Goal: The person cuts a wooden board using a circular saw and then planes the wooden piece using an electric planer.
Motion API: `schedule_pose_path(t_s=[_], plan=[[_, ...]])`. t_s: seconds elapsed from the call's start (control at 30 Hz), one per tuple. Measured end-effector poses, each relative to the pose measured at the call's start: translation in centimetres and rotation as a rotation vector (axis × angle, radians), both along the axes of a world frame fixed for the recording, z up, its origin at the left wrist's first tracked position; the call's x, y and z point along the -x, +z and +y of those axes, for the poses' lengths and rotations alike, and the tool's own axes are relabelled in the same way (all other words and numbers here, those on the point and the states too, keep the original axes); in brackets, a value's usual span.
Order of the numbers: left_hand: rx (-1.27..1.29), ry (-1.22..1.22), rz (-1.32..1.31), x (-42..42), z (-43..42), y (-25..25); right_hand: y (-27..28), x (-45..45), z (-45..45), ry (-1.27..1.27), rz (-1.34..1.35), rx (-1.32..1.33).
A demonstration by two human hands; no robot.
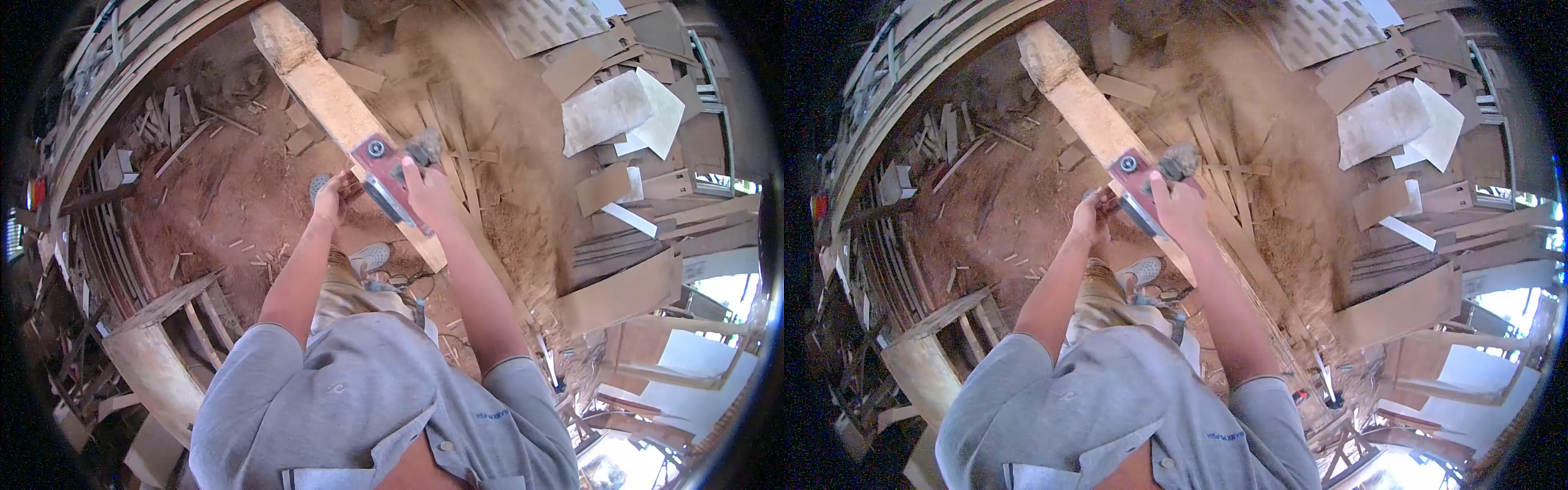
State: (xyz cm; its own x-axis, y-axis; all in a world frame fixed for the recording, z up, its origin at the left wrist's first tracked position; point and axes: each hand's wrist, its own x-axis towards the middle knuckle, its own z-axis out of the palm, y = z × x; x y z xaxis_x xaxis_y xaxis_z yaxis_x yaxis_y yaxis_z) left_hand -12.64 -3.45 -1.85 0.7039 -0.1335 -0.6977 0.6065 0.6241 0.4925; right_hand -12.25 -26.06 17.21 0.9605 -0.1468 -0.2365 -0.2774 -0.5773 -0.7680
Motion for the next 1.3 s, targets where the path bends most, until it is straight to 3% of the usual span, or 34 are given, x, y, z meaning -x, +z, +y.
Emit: schedule_pose_path(t_s=[0.07, 0.23, 0.37, 0.47, 0.53, 0.6, 0.67, 0.77, 0.87, 0.97, 1.07, 1.17, 1.3], plan=[[-0.033, -0.002, 0.025, -0.7, -0.7, 2.8, -0.8, 3.2, -2.9, 0.057, 0.034, 0.052], [-0.115, -0.05, -0.059, -0.8, -0.9, 0.9, 3.2, 13.0, -10.2, -0.039, 0.313, 0.109], [-0.114, -0.06, -0.059, -0.9, -0.7, 1.4, 3.6, 22.2, -16.9, -0.089, 0.329, 0.128], [-0.081, -0.075, -0.057, -1.0, -0.4, 1.7, 3.4, 23.8, -18.3, -0.119, 0.346, 0.021], [-0.073, -0.102, -0.06, -1.0, -0.2, 0.7, 3.0, 21.7, -17.3, 0.123, 0.024, 0.249], [-0.063, -0.124, -0.064, -1.0, 0.2, -0.2, 2.9, 18.8, -15.3, 0.159, 0.022, 0.266], [-0.05, -0.14, -0.07, -1.2, 0.4, -0.4, 4.2, 15.2, -12.1, -0.005, 0.341, 0.075], [-0.059, -0.036, 0.0, -1.5, 0.4, 1.8, 2.4, 10.9, -9.5, 0.004, 0.354, 0.036], [-0.012, -0.113, -0.074, -0.9, 1.6, -2.4, 1.8, 6.4, -6.3, 0.023, 0.301, 0.027], [0.049, -0.07, 0.082, -1.0, 1.1, -0.3, 0.9, 2.4, -4.0, 0.091, 0.282, 0.063], [0.166, -0.054, 0.033, -1.0, 1.7, -0.7, 1.0, -0.8, -1.7, 0.089, 0.277, 0.054], [0.052, -0.259, -0.037, 0.2, 1.7, -0.8, 0.4, -2.1, -0.9, 0.083, 0.293, 0.053], [0.184, -0.453, -0.197, 1.2, 1.8, -1.8, 1.0, -4.2, 1.2, 0.077, 0.302, 0.074]])
